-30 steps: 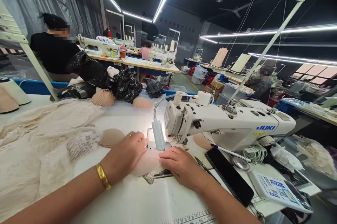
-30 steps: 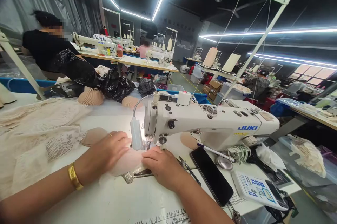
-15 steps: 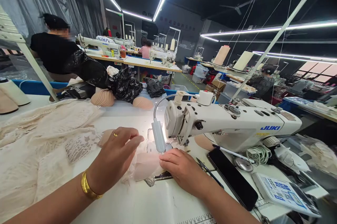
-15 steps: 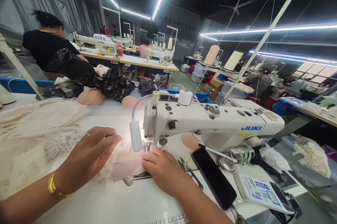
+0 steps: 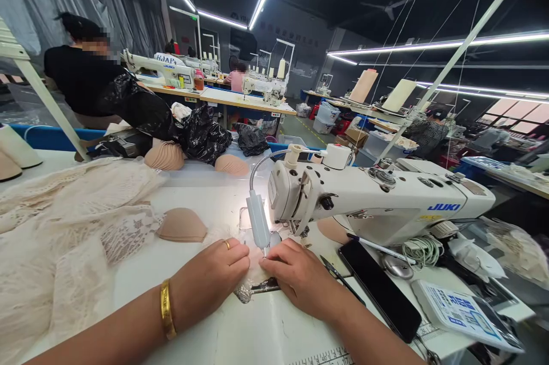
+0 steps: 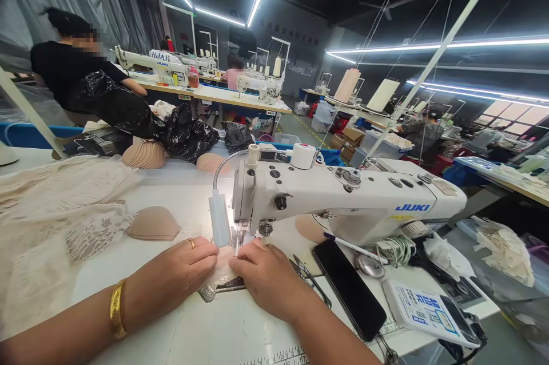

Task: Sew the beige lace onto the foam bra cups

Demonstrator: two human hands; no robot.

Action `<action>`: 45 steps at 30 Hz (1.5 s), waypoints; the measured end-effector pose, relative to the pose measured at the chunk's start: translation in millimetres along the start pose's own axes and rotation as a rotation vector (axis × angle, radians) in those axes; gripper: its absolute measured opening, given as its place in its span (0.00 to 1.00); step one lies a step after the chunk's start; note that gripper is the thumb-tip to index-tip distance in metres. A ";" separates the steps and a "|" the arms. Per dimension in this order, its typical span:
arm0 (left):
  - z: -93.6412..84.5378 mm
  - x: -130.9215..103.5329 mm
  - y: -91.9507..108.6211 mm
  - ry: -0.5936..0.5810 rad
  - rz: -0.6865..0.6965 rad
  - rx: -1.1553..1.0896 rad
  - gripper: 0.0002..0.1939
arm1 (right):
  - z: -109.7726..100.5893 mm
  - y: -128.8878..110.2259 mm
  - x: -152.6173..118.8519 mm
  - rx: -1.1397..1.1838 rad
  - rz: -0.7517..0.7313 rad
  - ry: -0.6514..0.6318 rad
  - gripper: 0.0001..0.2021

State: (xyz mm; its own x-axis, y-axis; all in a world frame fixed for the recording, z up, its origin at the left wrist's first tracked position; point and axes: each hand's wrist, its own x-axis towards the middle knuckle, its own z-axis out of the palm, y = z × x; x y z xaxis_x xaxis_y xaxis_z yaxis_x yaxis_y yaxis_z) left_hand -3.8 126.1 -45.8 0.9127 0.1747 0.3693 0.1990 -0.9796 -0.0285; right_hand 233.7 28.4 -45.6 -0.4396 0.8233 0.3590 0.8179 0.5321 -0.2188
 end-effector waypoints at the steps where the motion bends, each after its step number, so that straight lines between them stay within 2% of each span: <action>1: 0.0 -0.1 -0.1 0.004 -0.003 -0.004 0.15 | 0.2 0.3 -0.1 0.009 0.004 -0.001 0.21; 8: -0.6 3.9 3.5 0.047 -0.045 -0.025 0.14 | 2.7 -0.7 0.7 0.048 0.042 -0.008 0.23; 14: 15.2 6.1 -1.1 0.155 0.062 -0.045 0.14 | 4.0 -4.3 1.0 0.025 0.109 -0.036 0.17; 17: 20.8 9.1 -6.2 0.171 0.126 -0.030 0.14 | 1.9 -6.0 -1.4 0.027 0.123 -0.054 0.16; 27: 9.1 20.3 -7.7 0.191 0.206 -0.022 0.12 | 2.8 -4.2 -3.2 0.018 0.102 -0.029 0.17; 38: 18.7 26.3 -22.7 0.212 0.207 -0.033 0.11 | 7.1 -0.9 -3.3 -0.030 0.133 -0.003 0.19; 45: 6.7 39.1 -30.0 0.172 0.205 -0.059 0.10 | 9.1 1.2 -2.9 -0.075 0.160 -0.007 0.18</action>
State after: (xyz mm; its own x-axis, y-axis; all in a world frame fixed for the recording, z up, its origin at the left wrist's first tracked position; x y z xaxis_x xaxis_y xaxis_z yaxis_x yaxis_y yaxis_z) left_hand 28.3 163.1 -36.7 0.8570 -0.0423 0.5135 -0.0092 -0.9977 -0.0669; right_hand 232.5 28.4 -55.2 -0.3036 0.8979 0.3188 0.9032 0.3778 -0.2039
